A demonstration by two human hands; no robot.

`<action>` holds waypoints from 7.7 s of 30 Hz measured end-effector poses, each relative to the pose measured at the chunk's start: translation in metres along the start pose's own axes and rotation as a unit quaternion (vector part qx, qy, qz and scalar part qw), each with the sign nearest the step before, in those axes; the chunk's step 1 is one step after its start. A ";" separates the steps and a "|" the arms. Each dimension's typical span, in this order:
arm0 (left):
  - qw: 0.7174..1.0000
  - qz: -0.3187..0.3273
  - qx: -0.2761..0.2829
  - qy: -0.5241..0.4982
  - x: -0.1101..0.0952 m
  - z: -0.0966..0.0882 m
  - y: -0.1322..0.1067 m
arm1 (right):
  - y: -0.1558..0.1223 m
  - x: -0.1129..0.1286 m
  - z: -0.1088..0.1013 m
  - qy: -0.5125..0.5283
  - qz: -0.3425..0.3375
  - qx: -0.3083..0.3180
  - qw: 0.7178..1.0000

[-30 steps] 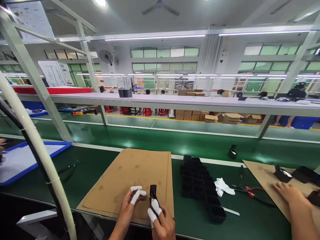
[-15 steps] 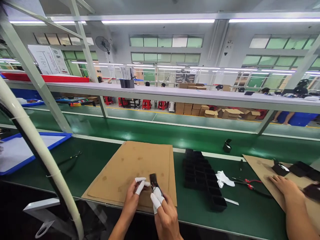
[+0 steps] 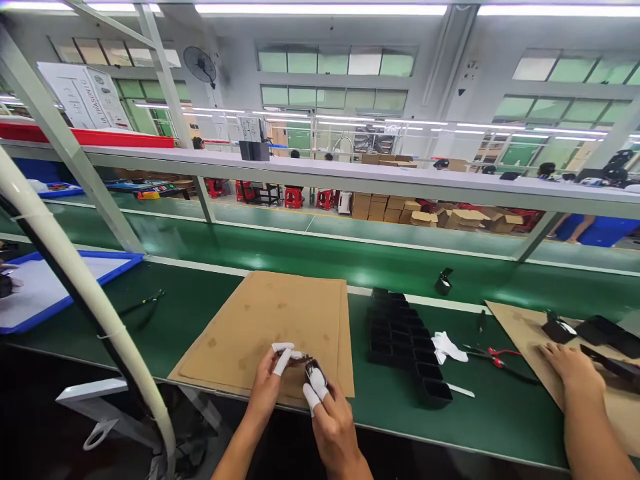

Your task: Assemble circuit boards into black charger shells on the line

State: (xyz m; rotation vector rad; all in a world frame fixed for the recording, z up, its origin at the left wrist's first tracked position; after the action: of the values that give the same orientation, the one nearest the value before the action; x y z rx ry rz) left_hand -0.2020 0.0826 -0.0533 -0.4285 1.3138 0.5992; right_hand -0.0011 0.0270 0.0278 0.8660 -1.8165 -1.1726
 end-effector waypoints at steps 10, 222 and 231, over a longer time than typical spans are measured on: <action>1.000 -0.008 -0.002 -0.002 -0.002 0.000 -0.001 | -0.006 -0.005 -0.004 0.016 0.024 0.014 0.999; 0.997 -0.003 0.056 -0.048 0.004 0.018 -0.010 | -0.026 -0.066 0.012 -0.004 0.230 0.068 0.971; 0.997 0.004 0.053 -0.057 0.003 0.019 -0.010 | -0.027 -0.069 0.014 -0.026 0.249 0.086 0.964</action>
State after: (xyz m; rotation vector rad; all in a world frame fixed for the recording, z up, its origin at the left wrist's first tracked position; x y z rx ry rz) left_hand -0.1805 0.0871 -0.0529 -0.2981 1.2321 0.5496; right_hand 0.0218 0.0824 -0.0187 0.4263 -2.0437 -0.7301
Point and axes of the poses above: each hand's wrist, its own y-axis towards the middle knuckle, its own z-axis out of the palm, x = y × z, the point moved 10 cm from there along y, towards the middle knuckle, and after that the axes turned 11 degrees about -x, right-handed, at the moved point
